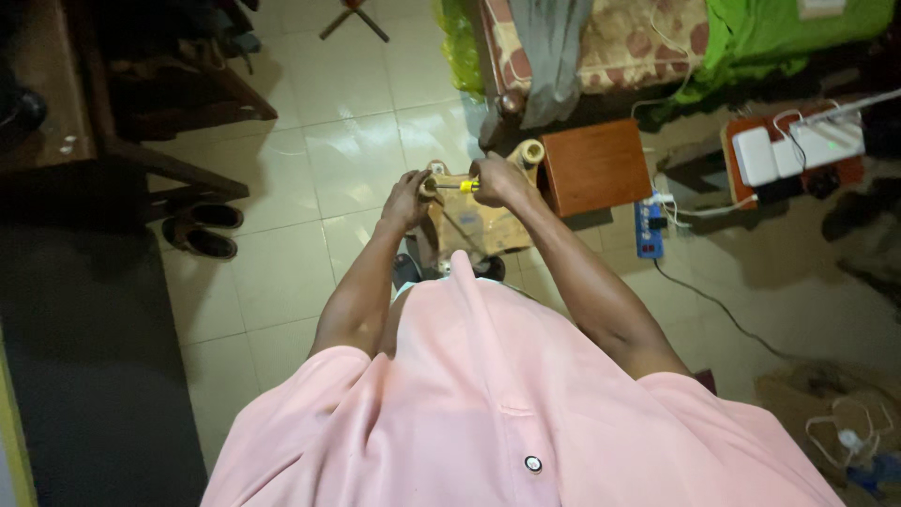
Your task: The person uses a screwdriver to attach cylindrical wooden legs to a small wooden stool. They repeatedly pick up legs, align them with the stool, and tighten screws to secure each leg in place.
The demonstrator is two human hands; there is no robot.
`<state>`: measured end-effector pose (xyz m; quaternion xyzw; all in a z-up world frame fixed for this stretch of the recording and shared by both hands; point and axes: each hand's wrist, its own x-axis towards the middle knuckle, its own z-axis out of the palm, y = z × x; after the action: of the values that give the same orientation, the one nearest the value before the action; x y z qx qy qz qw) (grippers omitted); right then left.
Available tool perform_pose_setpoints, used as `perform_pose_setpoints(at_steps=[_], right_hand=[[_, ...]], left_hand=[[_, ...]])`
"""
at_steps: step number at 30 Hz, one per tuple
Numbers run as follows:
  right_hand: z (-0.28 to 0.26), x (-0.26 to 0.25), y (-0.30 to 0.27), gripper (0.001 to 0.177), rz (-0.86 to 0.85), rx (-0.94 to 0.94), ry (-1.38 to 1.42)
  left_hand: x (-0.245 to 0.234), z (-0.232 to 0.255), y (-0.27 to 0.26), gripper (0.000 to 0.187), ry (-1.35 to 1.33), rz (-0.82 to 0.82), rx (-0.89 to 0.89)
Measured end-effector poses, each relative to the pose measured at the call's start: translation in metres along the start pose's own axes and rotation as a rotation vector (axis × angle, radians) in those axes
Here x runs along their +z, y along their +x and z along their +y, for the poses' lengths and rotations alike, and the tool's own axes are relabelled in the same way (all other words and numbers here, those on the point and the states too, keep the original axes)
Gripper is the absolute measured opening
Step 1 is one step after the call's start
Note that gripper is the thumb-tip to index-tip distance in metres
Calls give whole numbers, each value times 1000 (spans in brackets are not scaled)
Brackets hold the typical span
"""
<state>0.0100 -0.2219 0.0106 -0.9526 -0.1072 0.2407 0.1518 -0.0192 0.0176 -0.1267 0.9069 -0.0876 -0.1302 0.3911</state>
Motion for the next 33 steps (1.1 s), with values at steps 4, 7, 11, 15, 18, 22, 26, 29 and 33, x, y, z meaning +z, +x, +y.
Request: perform_pose_setpoints(at_steps=[4, 7, 11, 15, 18, 22, 26, 29, 33], right_hand=[[21, 37, -6, 48, -42, 24, 61], [36, 61, -13, 47, -19, -9, 151], [51, 76, -32, 53, 6, 57, 308], [64, 78, -61, 59, 47, 110, 456], [67, 86, -78, 58, 125, 127, 534], [72, 99, -91, 55, 75, 110, 780], [79, 117, -98, 51, 58, 75, 919], [83, 124, -94, 50, 64, 66, 937], [82, 124, -82, 53, 73, 70, 1013]], left_hand=[[14, -4, 9, 69, 53, -52, -22], [20, -1, 12, 62, 49, -30, -54], [15, 7, 14, 63, 55, 16, -56], [9, 16, 17, 62, -29, 12, -126], [7, 17, 11, 66, -27, 50, -92], [1, 28, 4, 56, -71, 130, 14], [-9, 51, 0, 59, -78, 128, 37], [-21, 67, -4, 54, -63, 119, 64], [-28, 86, 0, 55, -59, 123, 145]])
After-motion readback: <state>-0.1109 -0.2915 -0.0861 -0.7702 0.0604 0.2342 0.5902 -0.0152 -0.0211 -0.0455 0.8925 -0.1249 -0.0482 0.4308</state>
